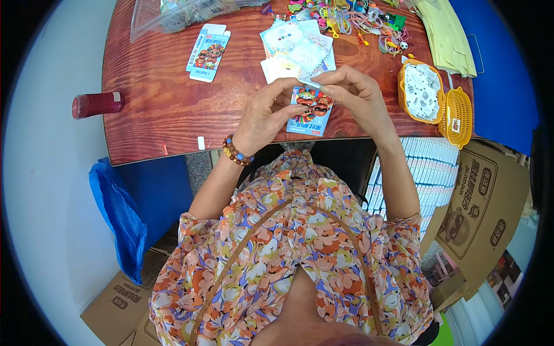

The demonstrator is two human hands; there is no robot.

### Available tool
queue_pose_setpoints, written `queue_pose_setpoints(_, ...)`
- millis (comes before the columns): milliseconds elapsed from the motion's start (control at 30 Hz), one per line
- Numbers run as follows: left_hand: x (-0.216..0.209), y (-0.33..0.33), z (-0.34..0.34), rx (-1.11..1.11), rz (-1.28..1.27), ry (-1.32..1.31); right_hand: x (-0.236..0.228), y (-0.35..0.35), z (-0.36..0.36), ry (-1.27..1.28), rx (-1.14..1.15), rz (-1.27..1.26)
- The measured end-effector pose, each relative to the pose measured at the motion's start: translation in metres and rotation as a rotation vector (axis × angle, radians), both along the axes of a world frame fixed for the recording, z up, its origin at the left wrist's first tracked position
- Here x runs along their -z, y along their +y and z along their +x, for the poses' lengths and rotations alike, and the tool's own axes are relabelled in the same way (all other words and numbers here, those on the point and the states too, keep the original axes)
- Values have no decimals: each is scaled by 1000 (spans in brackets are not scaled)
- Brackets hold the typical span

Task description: Packaging small stickers or cards into individual packets and then depositing them into a storage bin.

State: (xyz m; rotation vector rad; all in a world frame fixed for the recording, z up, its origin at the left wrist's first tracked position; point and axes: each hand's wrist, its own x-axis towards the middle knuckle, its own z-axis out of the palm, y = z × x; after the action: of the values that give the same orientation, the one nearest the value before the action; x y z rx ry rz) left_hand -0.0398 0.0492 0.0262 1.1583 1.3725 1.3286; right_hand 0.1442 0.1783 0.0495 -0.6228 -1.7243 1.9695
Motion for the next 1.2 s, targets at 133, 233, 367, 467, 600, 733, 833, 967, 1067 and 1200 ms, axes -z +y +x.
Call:
queue_pose_setpoints(133, -5, -2, 1, 21, -10, 66, -1, 10, 4, -95, -69, -2)
queue_pose_setpoints(233, -5, -2, 0, 44, 24, 72, -4, 13, 4, -153, -108, 27)
queue_pose_setpoints(367, -2, 0, 0, 35, -2, 63, -12, 9, 3, -268, -102, 227)
queue_pose_setpoints(467, -1, 1, -1, 49, -12, 102, -13, 5, 2, -355, -81, 353)
queue_pose_setpoints(600, 0, 2, 0, 52, -19, 120, -22, -1, 1, -482, -78, 540)
queue_pose_setpoints(733, 2, 1, 0, 66, -63, 169, -21, -5, 6, -344, -91, 723)
queue_pose_setpoints(833, 3, 3, 6, 23, -47, 33, -19, -12, 11, -325, -67, 800)
queue_pose_setpoints(967, 4, 4, 11, 5, -55, -17, -4, -25, 17, -327, 45, 1008)
queue_pose_setpoints(1067, 5, 6, 13, 66, -59, 44, 12, -20, 25, -260, 53, 778)
queue_pose_setpoints(1200, 5, 6, 17, 78, -52, 14, 13, -24, 35, -121, 131, 94)
